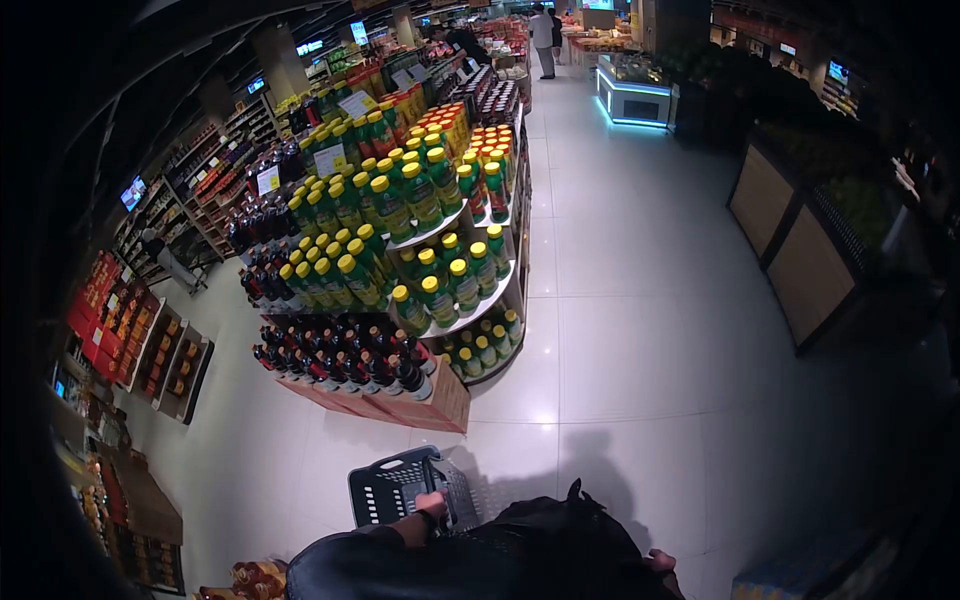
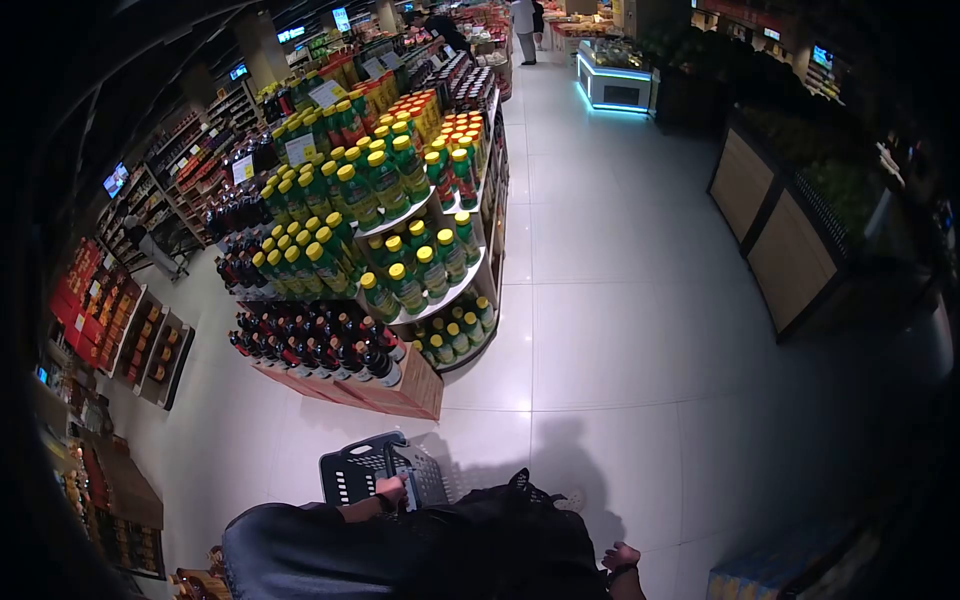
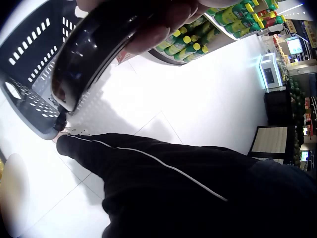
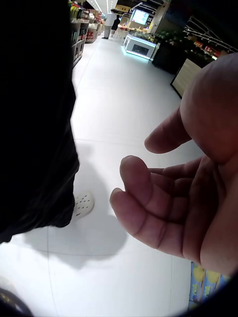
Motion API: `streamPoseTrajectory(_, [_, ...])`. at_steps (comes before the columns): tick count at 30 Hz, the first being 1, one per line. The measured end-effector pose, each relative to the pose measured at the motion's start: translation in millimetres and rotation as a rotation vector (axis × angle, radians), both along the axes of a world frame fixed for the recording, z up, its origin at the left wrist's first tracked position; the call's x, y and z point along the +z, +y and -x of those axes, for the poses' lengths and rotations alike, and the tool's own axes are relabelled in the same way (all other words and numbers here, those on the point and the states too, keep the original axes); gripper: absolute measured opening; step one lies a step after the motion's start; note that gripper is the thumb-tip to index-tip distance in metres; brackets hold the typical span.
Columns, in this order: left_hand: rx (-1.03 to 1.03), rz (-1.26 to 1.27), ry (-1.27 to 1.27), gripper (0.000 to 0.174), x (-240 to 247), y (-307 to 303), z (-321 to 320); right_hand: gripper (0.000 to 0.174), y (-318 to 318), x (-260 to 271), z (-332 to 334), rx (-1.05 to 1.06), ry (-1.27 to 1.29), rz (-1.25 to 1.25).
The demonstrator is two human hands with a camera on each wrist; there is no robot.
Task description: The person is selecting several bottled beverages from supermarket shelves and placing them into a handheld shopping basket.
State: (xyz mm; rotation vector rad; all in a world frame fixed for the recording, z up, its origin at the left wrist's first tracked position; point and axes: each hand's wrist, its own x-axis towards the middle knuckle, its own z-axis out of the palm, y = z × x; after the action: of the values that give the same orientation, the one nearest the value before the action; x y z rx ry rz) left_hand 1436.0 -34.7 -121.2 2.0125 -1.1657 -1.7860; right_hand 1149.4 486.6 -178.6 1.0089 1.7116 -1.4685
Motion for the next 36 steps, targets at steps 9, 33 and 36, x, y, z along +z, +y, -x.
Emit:
streamPoseTrajectory(9, [0.258, 0.034, -0.038, 0.031, 35.5, 85.1, 145.6, 0.027, 65.7, 10.7, 236.6, 0.182, 0.067, -0.081])
streamPoseTrajectory(33, [0.679, -0.090, 0.273, 0.025, 49.2, -2.1, 563.2, 0.021, -201.0, 71.7, 731.4, 0.684, 0.041, -0.138])
streamPoseTrajectory(36, [0.679, -0.083, 0.208, 0.020, 82.6, -18.1, 618.6, 0.021, -245.3, 83.6, 787.0, 0.693, 0.051, -0.206])
